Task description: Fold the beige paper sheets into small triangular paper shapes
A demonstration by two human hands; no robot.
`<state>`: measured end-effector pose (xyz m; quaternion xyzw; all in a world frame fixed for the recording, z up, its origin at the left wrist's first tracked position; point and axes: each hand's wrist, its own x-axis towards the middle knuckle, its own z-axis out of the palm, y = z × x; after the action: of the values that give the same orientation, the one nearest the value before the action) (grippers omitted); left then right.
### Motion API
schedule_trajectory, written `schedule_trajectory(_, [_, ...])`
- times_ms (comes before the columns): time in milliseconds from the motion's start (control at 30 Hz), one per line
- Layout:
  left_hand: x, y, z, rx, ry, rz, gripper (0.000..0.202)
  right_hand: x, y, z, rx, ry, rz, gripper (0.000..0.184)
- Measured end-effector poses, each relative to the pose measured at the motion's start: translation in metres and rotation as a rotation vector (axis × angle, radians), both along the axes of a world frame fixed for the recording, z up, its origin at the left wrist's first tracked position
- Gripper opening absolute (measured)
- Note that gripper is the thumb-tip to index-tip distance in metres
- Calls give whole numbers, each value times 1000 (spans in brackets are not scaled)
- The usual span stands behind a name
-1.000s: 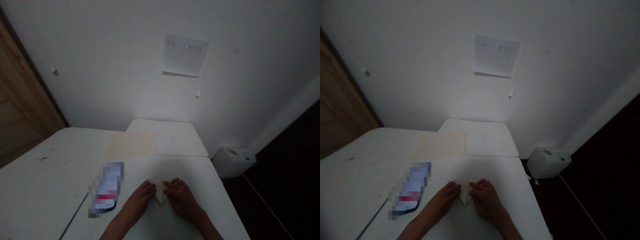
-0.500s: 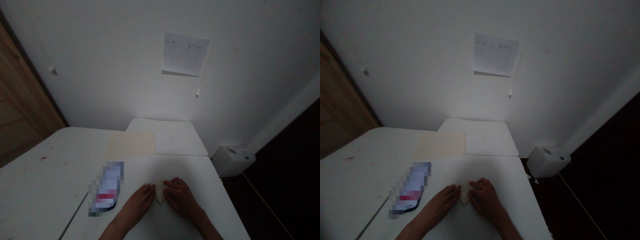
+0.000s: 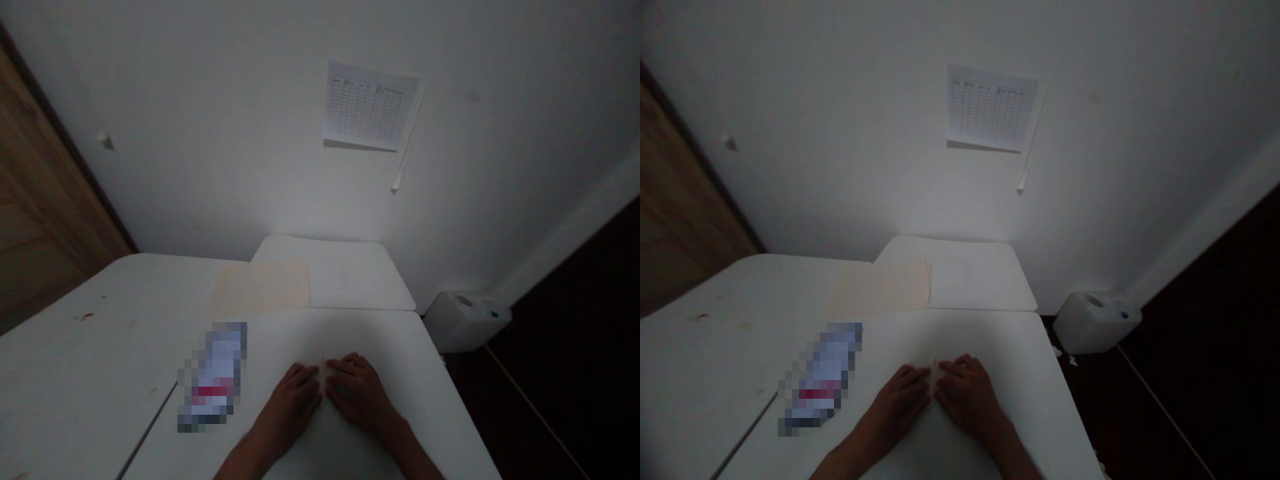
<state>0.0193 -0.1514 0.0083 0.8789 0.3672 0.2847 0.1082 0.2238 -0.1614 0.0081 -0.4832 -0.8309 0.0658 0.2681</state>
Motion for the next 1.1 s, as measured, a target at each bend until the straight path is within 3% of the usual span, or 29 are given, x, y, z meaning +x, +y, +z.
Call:
schedule_trajectory(133, [2, -2, 9, -66, -8, -11, 10, 1, 0, 1, -18, 9, 1, 8])
schedule_trajectory(467, [1, -1, 10, -101, 119, -45, 13, 2, 2, 6, -65, 61, -21, 19])
schedule_trajectory(667, [4, 3, 21, -121, 186, -90, 13, -2, 4, 14, -101, -68, -131, 23])
schedule_trajectory(933, [8, 8, 23, -124, 183, -141, 19, -4, 5, 27, -167, -230, -102, 40])
schedule_trajectory(1100, [7, 10, 25, -184, 185, -101, 15, -5, 5, 27, -136, -299, -107, 38])
